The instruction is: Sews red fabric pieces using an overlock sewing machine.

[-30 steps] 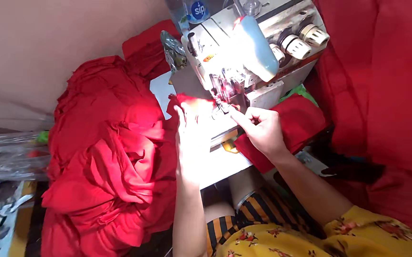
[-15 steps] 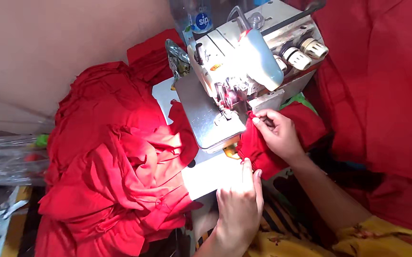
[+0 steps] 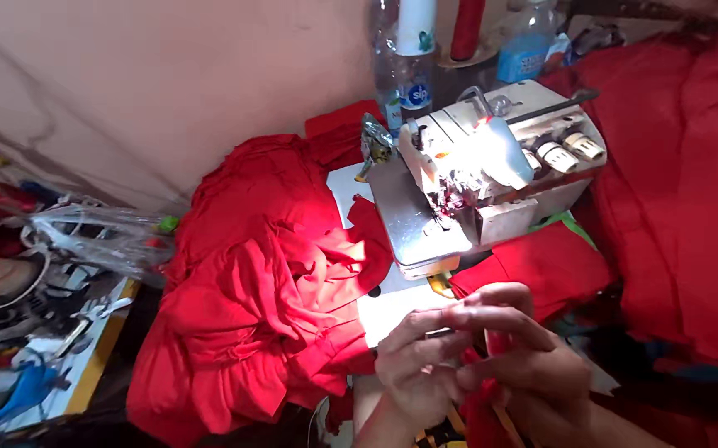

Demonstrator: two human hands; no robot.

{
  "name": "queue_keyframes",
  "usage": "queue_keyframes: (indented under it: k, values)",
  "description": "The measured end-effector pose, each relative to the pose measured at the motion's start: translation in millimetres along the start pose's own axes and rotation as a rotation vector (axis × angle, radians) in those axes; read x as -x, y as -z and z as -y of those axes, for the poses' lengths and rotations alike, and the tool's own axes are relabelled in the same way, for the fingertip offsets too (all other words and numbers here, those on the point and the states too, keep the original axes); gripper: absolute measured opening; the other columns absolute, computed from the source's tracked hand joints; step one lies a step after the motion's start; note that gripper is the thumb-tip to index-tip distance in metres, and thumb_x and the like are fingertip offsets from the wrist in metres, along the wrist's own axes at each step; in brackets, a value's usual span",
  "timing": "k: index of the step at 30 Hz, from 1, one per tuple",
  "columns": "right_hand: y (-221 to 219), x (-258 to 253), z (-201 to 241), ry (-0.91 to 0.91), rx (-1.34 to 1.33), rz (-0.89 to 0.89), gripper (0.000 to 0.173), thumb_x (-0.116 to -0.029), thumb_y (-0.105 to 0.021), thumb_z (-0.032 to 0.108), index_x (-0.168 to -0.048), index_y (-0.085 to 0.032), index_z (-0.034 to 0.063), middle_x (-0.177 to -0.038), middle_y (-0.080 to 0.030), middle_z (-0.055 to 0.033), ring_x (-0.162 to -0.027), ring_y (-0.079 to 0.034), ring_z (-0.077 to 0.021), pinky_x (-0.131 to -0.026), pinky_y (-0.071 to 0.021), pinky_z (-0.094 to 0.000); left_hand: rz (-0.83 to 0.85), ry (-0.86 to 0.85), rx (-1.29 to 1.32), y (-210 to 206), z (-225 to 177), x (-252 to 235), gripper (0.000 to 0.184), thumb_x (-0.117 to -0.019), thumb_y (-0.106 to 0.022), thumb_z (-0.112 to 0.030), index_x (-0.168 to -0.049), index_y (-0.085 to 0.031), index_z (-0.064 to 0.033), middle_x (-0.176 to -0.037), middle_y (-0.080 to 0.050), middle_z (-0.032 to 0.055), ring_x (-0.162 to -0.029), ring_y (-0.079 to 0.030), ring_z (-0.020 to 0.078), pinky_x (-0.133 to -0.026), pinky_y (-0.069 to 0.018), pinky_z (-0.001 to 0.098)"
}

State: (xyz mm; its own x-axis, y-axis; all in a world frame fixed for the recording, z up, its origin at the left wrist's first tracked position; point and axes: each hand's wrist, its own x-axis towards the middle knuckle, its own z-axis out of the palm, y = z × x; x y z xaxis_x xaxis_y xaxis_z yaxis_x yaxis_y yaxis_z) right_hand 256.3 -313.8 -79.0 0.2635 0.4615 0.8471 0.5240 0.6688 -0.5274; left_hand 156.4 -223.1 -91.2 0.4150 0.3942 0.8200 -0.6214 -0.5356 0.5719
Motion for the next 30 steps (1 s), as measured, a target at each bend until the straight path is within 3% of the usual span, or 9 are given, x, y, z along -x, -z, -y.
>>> queue_keyframes:
  k: [5,8,11,15,17,19,23,27,30]
  values:
    - [-34.3,5.8,-2.8,-0.031,-0.022,-0.145,0.019,-0.1049,-0.057,0.035,-0.104,-0.073,0.0253,-0.148,-0.053,0.0140,-0.141,-0.042,-0.0067,-0.117,-0.0358,-0.0261,-0.221,0.041,0.035,-7.7,-19.1,11.1,0.016,-0.1037,-0.059,-0.022,-0.101,-0.074,-0.0171,-0.119,-0.071,-0.0106,-0.124,-0.060,0.0042,-0.106,-0.0482,0.0228]
    - [-42.4,6.9,-0.8,-0.066,-0.032,-0.184,0.008,-0.0985,-0.068,0.033,-0.098,-0.073,0.0256,-0.130,-0.061,0.0153,-0.129,-0.051,-0.0034,-0.109,-0.0427,-0.0212,-0.250,-0.001,-0.111,7.6,-23.6,18.9,0.015,-0.1038,-0.059,-0.024,-0.100,-0.072,-0.0166,-0.117,-0.071,-0.0109,-0.123,-0.060,0.0040,-0.107,-0.0471,0.0224]
    - [-51.2,4.7,-2.1,-0.118,-0.165,-0.058,0.010,-0.1022,-0.062,0.030,-0.099,-0.065,0.0213,-0.113,-0.065,0.0120,-0.117,-0.056,-0.0004,-0.102,-0.0432,-0.0188,-0.285,-0.009,-0.227,27.5,-30.7,23.4,0.021,-0.1072,-0.052,-0.029,-0.101,-0.069,-0.0177,-0.110,-0.070,-0.0118,-0.118,-0.061,0.0027,-0.104,-0.0479,0.0217]
    - [-58.7,0.1,-8.3,-0.299,-0.528,0.168,0.010,-0.1079,-0.050,0.024,-0.109,-0.058,0.0175,-0.100,-0.061,0.0116,-0.097,-0.057,0.0080,-0.086,-0.0481,-0.0108,-0.225,0.435,0.416,49.8,-49.6,30.1,0.020,-0.1017,-0.059,-0.033,-0.104,-0.075,-0.0220,-0.098,-0.073,-0.0123,-0.095,-0.066,-0.0046,-0.085,-0.0524,0.0152]
    - [-56.7,-7.3,-16.7,-0.391,-0.579,0.285,0.011,-0.1069,-0.052,0.021,-0.104,-0.059,0.0129,-0.092,-0.060,0.0115,-0.088,-0.057,0.0091,-0.079,-0.0486,-0.0106,0.027,0.676,0.778,66.6,-53.4,32.7,0.028,-0.0993,-0.063,-0.032,-0.124,-0.073,-0.0248,-0.116,-0.074,-0.0116,-0.106,-0.067,-0.0043,-0.093,-0.0543,0.0178]
    - [-55.2,-12.0,-30.2,-0.431,-0.491,0.382,0.014,-0.1057,-0.052,0.020,-0.101,-0.059,0.0078,-0.088,-0.061,0.0105,-0.083,-0.056,0.0089,-0.075,-0.0483,-0.0113,0.137,0.830,0.786,77.0,-55.9,33.1,0.030,-0.0977,-0.067,-0.028,-0.128,-0.069,-0.0270,-0.118,-0.073,-0.0143,-0.106,-0.067,-0.0054,-0.095,-0.0538,0.0175]
    - [-39.9,-1.2,-42.0,-0.326,-0.332,0.372,0.024,-0.1042,-0.056,0.025,-0.112,-0.071,0.0080,-0.110,-0.069,0.0043,-0.109,-0.059,0.0022,-0.095,-0.0494,-0.0186,-0.083,1.008,0.449,96.8,-62.3,23.2,0.014,-0.0949,-0.068,-0.020,-0.109,-0.065,-0.0206,-0.096,-0.076,-0.0125,-0.089,-0.072,-0.0005,-0.083,-0.0596,0.0218]
    - [-42.8,8.2,-14.7,-0.269,-0.224,0.376,0.028,-0.0937,-0.067,0.013,-0.122,-0.067,0.0135,-0.121,-0.059,0.0002,-0.097,-0.056,0.0061,-0.080,-0.0479,-0.0072,-0.150,1.037,0.518,107.9,-58.2,21.7,0.015,-0.1006,-0.055,-0.008,-0.106,-0.066,-0.0178,-0.096,-0.077,-0.0073,-0.090,-0.073,0.0032,-0.084,-0.0606,0.0245]
    - [-52.8,11.4,-10.2,-0.133,0.054,0.369,0.019,-0.0995,-0.059,0.009,-0.112,-0.072,0.0047,-0.120,-0.068,-0.0124,-0.111,-0.062,-0.0054,-0.097,-0.0493,-0.0153,-0.120,1.040,0.520,105.2,-53.9,27.1,0.026,-0.1013,-0.045,-0.002,-0.103,-0.066,-0.0166,-0.095,-0.077,-0.0082,-0.089,-0.072,0.0017,-0.085,-0.0599,0.0241]
